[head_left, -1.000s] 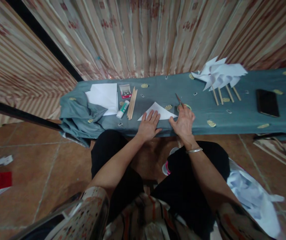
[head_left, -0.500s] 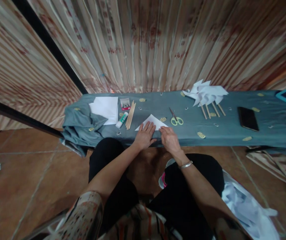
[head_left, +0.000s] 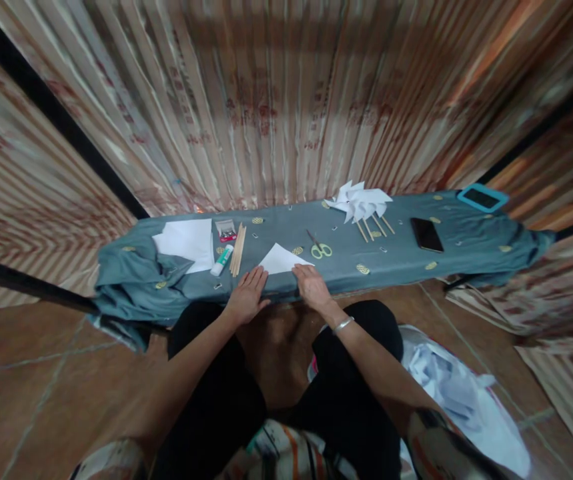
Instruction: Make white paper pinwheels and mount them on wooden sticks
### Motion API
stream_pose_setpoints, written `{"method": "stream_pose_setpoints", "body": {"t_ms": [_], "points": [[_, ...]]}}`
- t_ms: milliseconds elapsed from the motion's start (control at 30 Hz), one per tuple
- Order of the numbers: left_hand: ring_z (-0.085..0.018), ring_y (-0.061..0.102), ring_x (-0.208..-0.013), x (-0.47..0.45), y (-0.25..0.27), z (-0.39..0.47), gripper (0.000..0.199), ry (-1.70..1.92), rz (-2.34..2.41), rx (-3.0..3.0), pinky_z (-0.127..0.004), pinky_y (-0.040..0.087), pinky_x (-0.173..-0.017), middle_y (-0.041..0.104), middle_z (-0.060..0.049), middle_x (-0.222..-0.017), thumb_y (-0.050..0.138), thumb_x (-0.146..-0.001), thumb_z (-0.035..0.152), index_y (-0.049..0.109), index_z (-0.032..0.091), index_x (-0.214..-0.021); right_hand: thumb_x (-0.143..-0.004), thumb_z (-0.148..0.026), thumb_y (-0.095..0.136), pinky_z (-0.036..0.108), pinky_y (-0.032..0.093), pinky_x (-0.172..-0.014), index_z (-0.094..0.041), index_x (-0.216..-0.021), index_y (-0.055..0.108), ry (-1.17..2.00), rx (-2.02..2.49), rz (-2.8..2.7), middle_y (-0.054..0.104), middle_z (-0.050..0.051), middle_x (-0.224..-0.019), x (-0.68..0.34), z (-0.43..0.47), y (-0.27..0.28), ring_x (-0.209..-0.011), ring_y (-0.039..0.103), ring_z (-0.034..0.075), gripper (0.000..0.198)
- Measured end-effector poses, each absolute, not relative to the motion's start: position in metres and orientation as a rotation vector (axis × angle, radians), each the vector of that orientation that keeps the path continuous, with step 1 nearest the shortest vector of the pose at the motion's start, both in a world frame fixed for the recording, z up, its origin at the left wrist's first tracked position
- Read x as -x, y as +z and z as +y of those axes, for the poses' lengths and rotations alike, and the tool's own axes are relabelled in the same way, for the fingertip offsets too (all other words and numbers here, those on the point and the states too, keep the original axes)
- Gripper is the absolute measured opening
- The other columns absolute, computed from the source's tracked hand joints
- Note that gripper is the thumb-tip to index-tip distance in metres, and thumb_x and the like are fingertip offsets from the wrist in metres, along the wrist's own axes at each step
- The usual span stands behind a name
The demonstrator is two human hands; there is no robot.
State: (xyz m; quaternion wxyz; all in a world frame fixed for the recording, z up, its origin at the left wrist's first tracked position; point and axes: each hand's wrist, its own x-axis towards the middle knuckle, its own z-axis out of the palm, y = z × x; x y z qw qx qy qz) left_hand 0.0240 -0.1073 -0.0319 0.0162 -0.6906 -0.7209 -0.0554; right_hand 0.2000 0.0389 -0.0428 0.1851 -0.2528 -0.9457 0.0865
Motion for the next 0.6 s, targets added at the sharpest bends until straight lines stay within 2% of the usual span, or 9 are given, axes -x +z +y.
{"method": "stream_pose_setpoints", "body": {"t_ms": [233,433,600], "points": [[-0.031,0.029,-0.146,-0.016,-0.033,-0.133,0.068,-0.194,-2.257,2.112,-0.046,0.026,-0.119,0.034,-0.022,-0.154,0.054,-0.088,0.034,0.036,0.004,-0.146,-0.089,-0.006,0.041,0.042,0.044,-0.105,-0.010,-0.119,0.065,0.241,0.748,-2.658,0.064,0.018,-0.128,-0.198,0.039,-0.042,-0.116,0.057,0.025,0.039],[-0.033,0.027,-0.146,-0.030,-0.038,-0.146,0.070,-0.296,-2.336,2.009,-0.053,0.024,-0.118,0.032,-0.025,-0.154,0.053,-0.088,0.035,0.032,0.004,-0.147,-0.084,-0.004,0.040,0.044,0.043,-0.106,-0.011,-0.117,0.066,0.285,0.786,-2.562,0.066,0.017,-0.126,-0.202,0.039,-0.048,-0.118,0.057,0.025,0.042],[-0.032,0.018,-0.149,-0.044,-0.047,-0.152,0.071,-0.379,-2.371,1.904,-0.054,0.020,-0.119,0.024,-0.026,-0.157,0.051,-0.089,0.033,0.026,0.002,-0.149,-0.089,-0.020,0.040,0.057,0.039,-0.105,-0.007,-0.134,0.051,0.245,0.952,-2.346,0.049,0.024,-0.142,-0.206,0.043,-0.054,-0.134,0.042,0.033,0.048]]}}
